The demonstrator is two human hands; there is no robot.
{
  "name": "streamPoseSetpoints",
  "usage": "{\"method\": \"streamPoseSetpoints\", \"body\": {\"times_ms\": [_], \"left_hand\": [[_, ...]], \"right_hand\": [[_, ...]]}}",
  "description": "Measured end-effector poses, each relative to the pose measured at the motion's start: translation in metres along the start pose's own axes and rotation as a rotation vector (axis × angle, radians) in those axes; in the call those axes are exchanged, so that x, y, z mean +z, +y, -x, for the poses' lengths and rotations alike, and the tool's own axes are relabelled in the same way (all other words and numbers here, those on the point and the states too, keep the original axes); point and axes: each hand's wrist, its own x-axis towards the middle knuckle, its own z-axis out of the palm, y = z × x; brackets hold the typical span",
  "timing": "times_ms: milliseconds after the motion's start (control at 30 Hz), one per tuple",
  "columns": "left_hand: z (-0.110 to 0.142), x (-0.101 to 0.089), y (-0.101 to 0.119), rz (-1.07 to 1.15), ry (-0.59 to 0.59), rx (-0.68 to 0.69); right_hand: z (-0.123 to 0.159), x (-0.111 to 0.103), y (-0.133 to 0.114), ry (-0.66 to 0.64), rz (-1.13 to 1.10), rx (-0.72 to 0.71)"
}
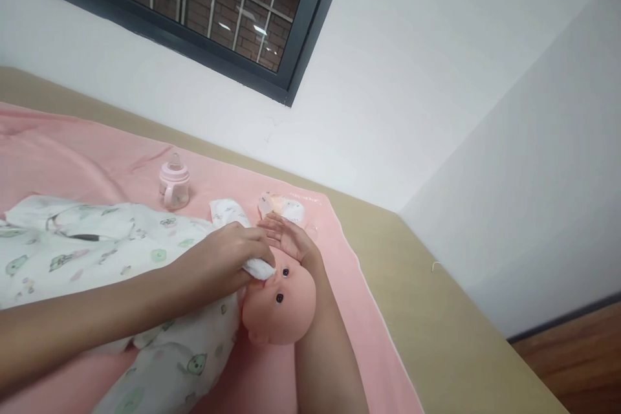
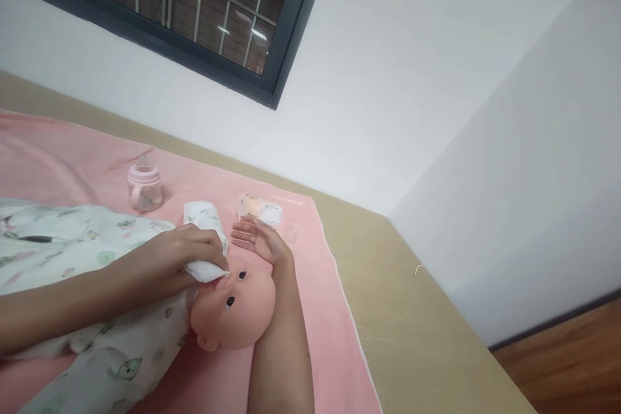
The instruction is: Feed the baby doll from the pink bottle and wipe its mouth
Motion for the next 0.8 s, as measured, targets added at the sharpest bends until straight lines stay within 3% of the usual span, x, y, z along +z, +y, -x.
{"method": "streamPoseSetpoints", "body": {"times_ms": [267,467,667,800], "left_hand": [[-0.003,-0.013,0.008,0.034,-0.036,-0.035],[-0.011,-0.041,0.004,0.124,-0.097,-0.214],[-0.013,-0.056,-0.009,0.163,-0.09,-0.295],[-0.013,-0.057,-0.011,0.145,-0.04,-0.298]], "right_hand": [[0.0,0.0,0.002,0.009,-0.002,0.0],[0.01,0.004,-0.015,-0.066,0.088,-0.069],[0.041,0.043,-0.073,-0.328,0.4,-0.101],[0.058,0.079,-0.097,-0.405,0.689,-0.094]]}}
